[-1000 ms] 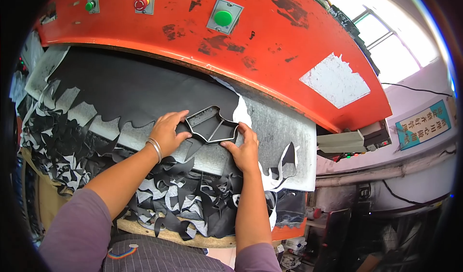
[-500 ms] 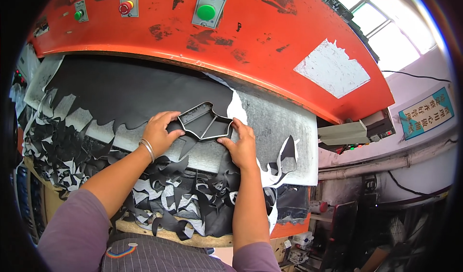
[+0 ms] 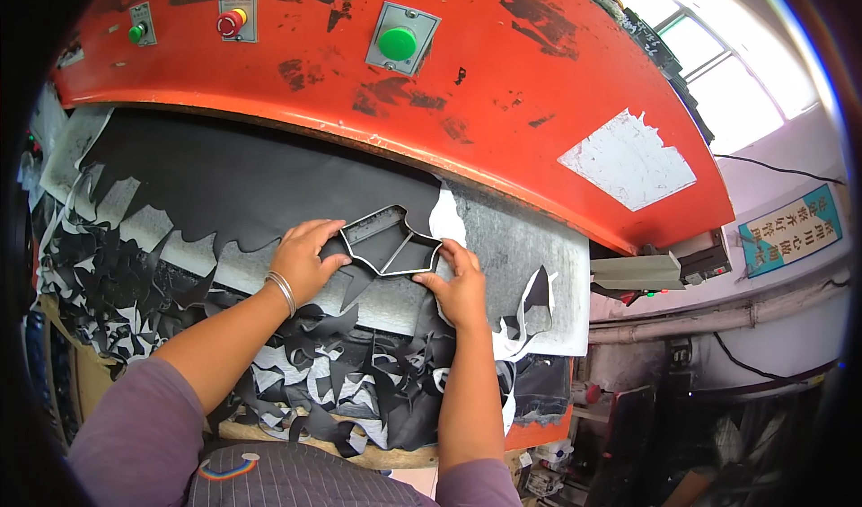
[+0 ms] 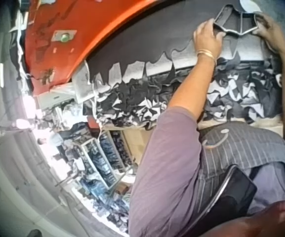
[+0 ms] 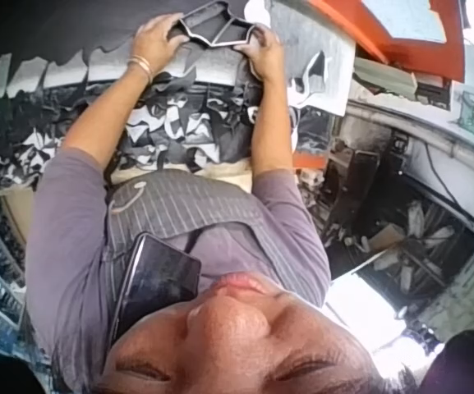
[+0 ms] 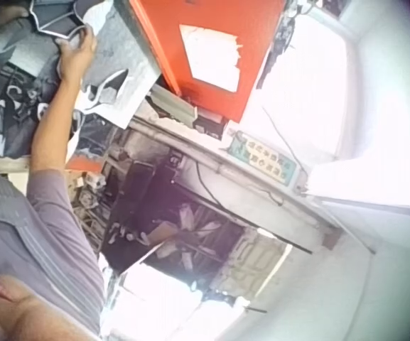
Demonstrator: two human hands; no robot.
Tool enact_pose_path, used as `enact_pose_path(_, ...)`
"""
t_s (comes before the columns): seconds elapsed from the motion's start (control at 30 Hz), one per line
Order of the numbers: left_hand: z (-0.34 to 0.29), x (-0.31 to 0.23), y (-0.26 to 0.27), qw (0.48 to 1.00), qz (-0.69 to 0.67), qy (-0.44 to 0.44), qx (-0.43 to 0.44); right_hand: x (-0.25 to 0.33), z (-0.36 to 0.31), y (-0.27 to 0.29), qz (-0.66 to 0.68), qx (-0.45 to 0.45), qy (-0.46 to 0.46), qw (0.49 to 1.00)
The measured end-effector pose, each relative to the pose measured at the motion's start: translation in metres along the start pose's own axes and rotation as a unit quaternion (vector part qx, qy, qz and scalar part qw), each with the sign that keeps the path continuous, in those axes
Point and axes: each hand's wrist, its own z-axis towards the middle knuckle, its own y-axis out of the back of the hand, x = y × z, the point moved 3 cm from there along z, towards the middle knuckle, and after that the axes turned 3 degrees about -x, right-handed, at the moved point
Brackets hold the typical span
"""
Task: Cutting shoe components from a sheet of material using a hydraulic die-cutting press machine.
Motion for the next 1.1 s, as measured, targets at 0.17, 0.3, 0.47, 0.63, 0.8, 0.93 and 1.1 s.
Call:
enact_pose_path(0.17, -0.003, 0.006, 0.001, 1.000, 0.002, 0.008, -0.002, -0.001, -0.001, -0.006, 0.001, 0.001, -0.017, 1.000)
enact_pose_path(0.3, -0.004, 0.009, 0.003, 1.000, 0.001, 0.021, 0.004, 0.005, -0.003, -0.008, -0.009, 0.010, -0.031, 0.999)
enact_pose_path(0.47, -0.007, 0.015, 0.009, 0.998, -0.046, 0.018, 0.027, 0.005, -0.011, -0.011, -0.018, 0.018, -0.011, 1.000)
enact_pose_path(0.63, -0.019, 0.058, 0.069, 0.956, -0.260, 0.135, 0.011, 0.046, -0.037, -0.008, -0.076, -0.052, -0.006, 0.996)
enact_pose_path(0.8, 0.001, 0.119, 0.227, 0.935, -0.246, 0.140, -0.213, 0.169, -0.044, -0.016, 0.057, -0.083, 0.048, 0.994)
enact_pose_path(0.93, -0.004, 0.137, 0.339, 0.892, -0.184, 0.103, -0.401, 0.265, -0.039, -0.040, 0.166, -0.112, 0.123, 0.972)
enact_pose_path(1.1, -0.005, 0.132, 0.427, 0.826, -0.106, -0.028, -0.553, 0.316, -0.033, -0.041, 0.065, -0.206, 0.074, 0.973)
